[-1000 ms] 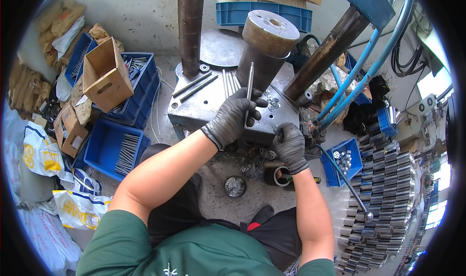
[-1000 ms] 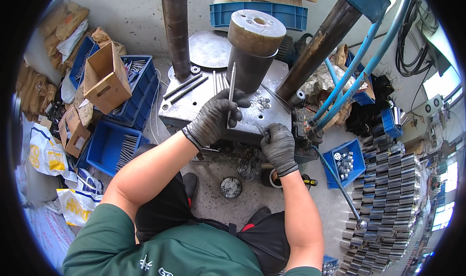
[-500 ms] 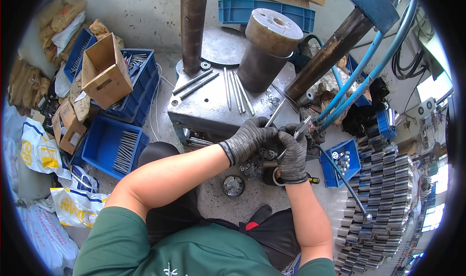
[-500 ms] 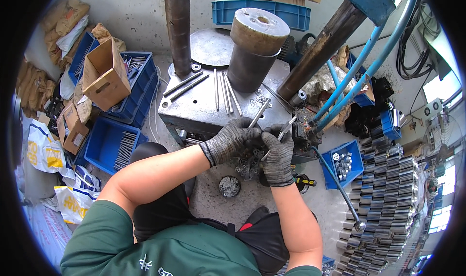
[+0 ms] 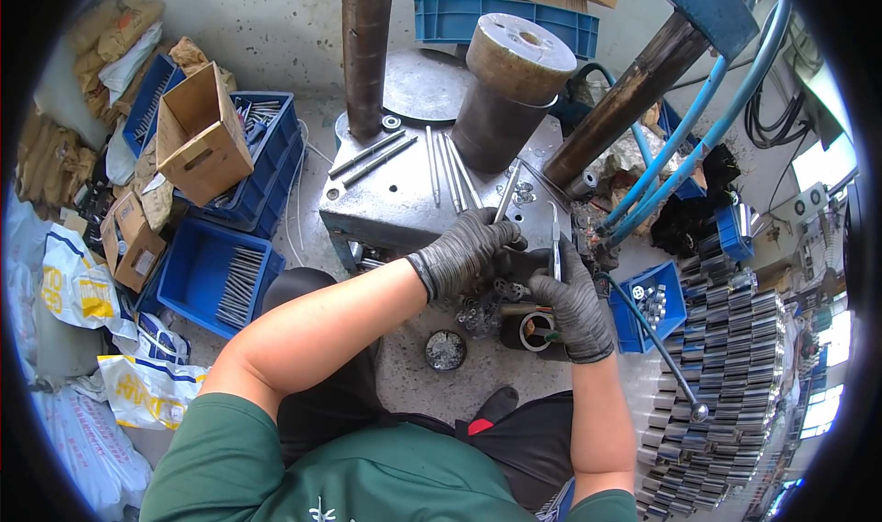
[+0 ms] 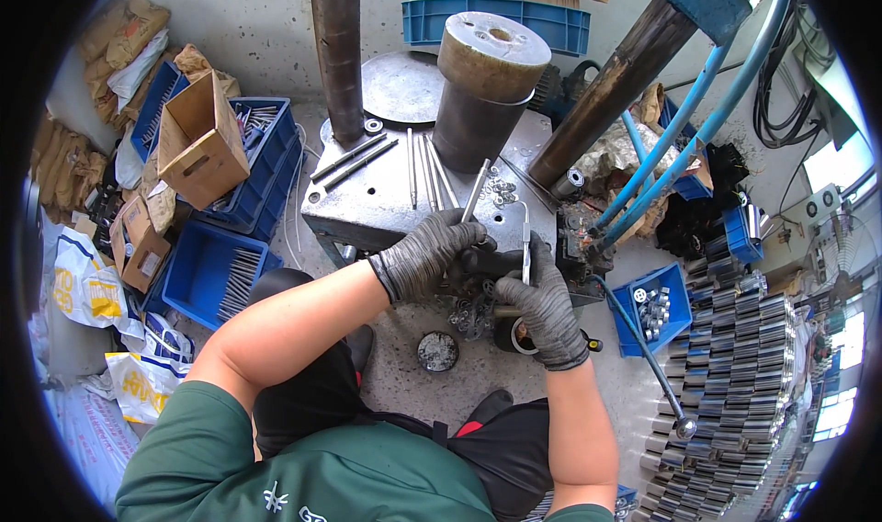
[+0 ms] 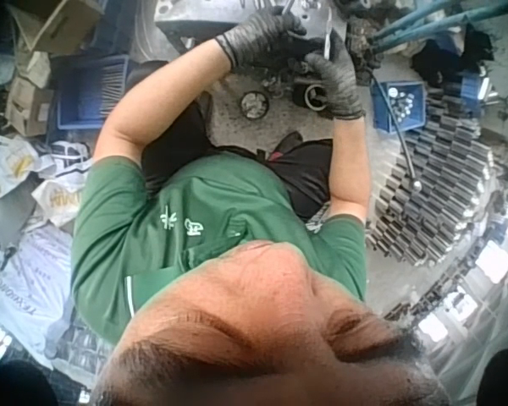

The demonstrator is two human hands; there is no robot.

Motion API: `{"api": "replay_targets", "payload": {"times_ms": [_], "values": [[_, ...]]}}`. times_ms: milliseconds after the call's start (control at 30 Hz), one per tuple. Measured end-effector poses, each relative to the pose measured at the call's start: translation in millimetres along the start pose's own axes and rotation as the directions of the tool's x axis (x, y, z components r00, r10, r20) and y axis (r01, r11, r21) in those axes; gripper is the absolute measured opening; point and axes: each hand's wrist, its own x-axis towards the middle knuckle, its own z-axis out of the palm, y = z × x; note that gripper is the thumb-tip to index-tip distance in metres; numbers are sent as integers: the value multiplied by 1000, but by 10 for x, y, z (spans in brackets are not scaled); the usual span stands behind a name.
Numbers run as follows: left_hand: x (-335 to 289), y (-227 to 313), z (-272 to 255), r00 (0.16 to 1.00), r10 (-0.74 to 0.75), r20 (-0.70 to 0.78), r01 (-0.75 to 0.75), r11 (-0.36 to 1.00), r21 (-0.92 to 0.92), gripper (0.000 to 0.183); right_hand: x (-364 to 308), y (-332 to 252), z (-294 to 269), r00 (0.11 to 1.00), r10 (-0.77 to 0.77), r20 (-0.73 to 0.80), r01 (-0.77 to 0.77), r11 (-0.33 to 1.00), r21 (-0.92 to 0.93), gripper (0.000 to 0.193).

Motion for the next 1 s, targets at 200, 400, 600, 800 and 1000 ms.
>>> {"api": "replay_targets", "payload": {"times_ms": [200, 400, 600, 800, 1000], "values": [[-46, 113, -44, 1000, 15, -13, -16, 1000, -25, 22, -115, -62, -68, 795, -579, 179, 391, 263, -882, 69], [-73, 111, -5, 997, 73, -30, -75, 994, -83, 23, -133, -188, -11, 745, -612, 263, 405, 102, -909, 62], [-57, 89, -6, 996, 87, -9, -87, 996, -33, 27, -98, -158, -40, 731, -622, 281, 390, 42, -920, 58], [-66, 87, -17, 997, 81, -11, -81, 997, 9, 30, -69, -179, -42, 693, -641, 330, 399, -39, -916, 56], [-98, 118, -28, 992, 126, 21, -128, 978, 166, 30, -79, -159, -59, 728, -621, 292, 409, 52, -911, 54]]}}
